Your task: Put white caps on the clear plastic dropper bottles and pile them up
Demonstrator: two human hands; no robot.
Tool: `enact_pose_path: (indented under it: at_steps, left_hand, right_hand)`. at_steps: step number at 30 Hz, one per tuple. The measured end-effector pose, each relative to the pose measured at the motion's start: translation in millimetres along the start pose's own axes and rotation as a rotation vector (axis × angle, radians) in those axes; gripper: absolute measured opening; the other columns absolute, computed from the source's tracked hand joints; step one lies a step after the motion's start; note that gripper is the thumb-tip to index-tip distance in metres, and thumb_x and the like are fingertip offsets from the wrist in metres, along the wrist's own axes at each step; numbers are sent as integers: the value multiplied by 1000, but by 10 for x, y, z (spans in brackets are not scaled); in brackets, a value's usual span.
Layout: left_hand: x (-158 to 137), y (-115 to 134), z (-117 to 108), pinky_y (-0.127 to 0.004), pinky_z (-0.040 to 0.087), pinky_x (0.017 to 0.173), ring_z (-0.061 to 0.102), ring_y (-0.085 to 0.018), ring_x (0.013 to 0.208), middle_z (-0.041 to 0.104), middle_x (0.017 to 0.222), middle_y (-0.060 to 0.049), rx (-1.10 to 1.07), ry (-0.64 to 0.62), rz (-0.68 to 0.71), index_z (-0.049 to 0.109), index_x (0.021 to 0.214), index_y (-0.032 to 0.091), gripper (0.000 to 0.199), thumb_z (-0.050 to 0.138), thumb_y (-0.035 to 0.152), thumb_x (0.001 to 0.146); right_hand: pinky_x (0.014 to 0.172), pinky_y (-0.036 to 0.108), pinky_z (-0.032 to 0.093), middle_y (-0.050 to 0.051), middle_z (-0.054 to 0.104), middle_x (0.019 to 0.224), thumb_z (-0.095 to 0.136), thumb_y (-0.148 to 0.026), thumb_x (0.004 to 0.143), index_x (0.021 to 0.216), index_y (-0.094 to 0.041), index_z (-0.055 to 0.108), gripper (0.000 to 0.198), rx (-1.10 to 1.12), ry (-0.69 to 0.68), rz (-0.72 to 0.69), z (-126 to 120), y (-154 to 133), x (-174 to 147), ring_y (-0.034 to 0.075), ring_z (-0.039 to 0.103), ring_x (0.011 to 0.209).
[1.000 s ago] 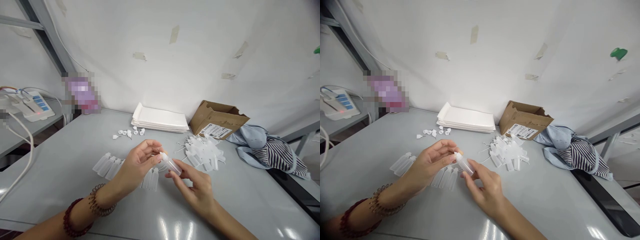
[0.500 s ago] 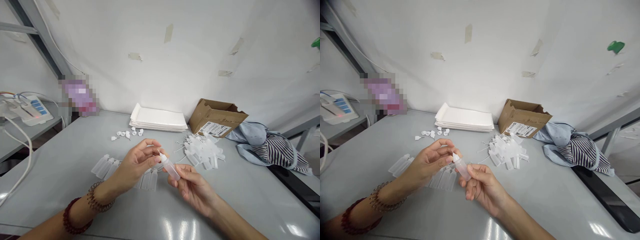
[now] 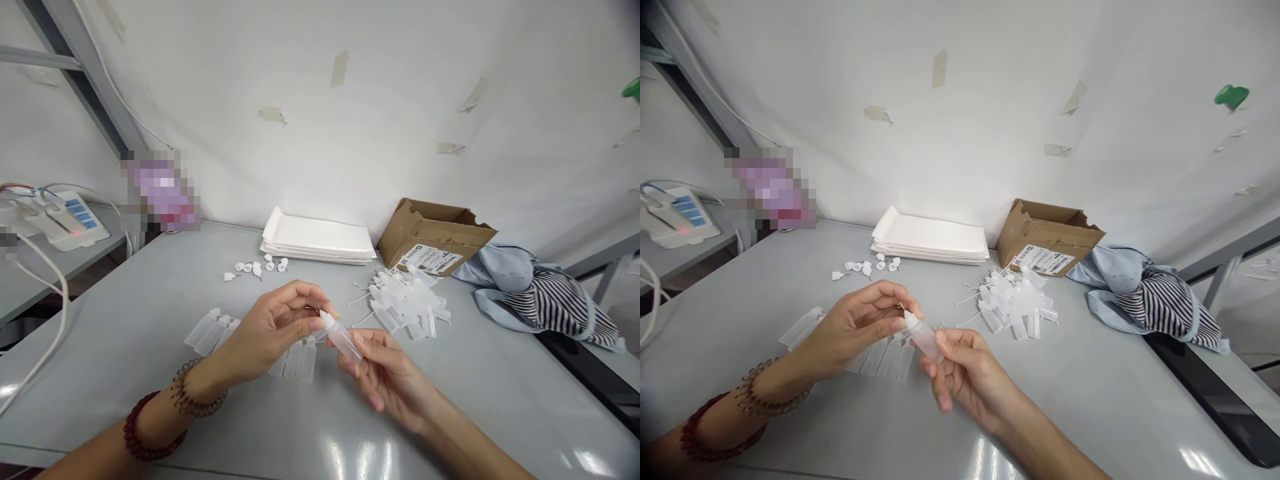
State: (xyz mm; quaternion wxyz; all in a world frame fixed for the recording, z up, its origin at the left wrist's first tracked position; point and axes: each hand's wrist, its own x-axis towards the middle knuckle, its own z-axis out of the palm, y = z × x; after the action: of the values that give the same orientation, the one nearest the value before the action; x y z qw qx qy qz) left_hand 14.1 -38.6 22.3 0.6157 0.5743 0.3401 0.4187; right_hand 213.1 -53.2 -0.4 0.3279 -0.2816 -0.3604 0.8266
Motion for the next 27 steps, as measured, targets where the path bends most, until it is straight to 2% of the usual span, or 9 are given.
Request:
enact_pose_path:
  at_steps: [3, 7, 11, 14, 16, 19, 22, 27]
  left_hand:
    - [1, -7, -24, -28, 47, 76, 61, -14, 83, 65, 95, -3, -55, -77, 18, 57, 95, 21, 9, 59, 20, 86]
    - [13, -25, -44, -29, 47, 76, 61, -15, 83, 66, 95, -4, -113, -119, 20, 58, 94, 21, 9, 60, 20, 86]
    - [5, 0, -43, -31, 48, 80, 61, -15, 83, 68, 98, -4, -112, -116, -6, 63, 95, 21, 10, 60, 21, 86]
    - [9, -4, -27, -28, 47, 81, 60, -15, 86, 69, 95, -3, -69, -72, -24, 66, 92, 21, 8, 61, 23, 86]
    - [26, -35, -19, -25, 47, 75, 59, -14, 82, 68, 88, -1, -49, -20, -37, 67, 87, 21, 7, 65, 26, 83]
    - [60, -83, -21, -21, 45, 65, 55, -11, 72, 63, 77, 2, -28, 45, -73, 68, 81, 21, 6, 71, 26, 78]
    - [70, -86, -30, -21, 45, 64, 56, -11, 70, 63, 75, 2, -12, 69, -65, 69, 80, 22, 7, 73, 25, 76]
    - [24, -24, -45, -23, 50, 71, 62, -13, 79, 68, 88, 0, 46, 33, 28, 70, 90, 23, 11, 69, 20, 79]
  right_hand:
    - [26, 10, 30, -4, 54, 59, 67, -41, 81, 92, -7, 69, 36, 178, -85, 109, -34, 26, 7, -2, 39, 25]
    - [24, 11, 32, -6, 50, 59, 64, -43, 83, 93, -9, 68, 35, 225, -148, 93, -17, 85, 3, -1, 38, 24]
    - [29, 12, 37, -5, 53, 62, 63, -42, 84, 94, -11, 67, 33, 138, -98, 7, -6, 102, 7, 0, 41, 28]
    - [33, 13, 36, -4, 52, 62, 58, -42, 88, 79, -11, 63, 32, 15, -24, -46, 1, 82, 3, 0, 43, 31]
    - [35, 12, 35, -4, 52, 62, 56, -42, 89, 70, -11, 58, 36, -63, 21, -78, 14, 65, -1, 0, 43, 33]
    - [38, 12, 33, -3, 51, 62, 54, -40, 91, 69, -11, 57, 37, -136, 56, -114, 27, 52, -1, -1, 43, 35]
    - [37, 12, 34, -4, 51, 62, 54, -40, 91, 72, -11, 58, 34, -101, 53, -89, 12, 63, 11, 0, 43, 34]
    - [30, 14, 32, -5, 47, 58, 56, -43, 89, 73, -12, 60, 35, 26, 31, -9, -27, 100, 22, 0, 35, 29]
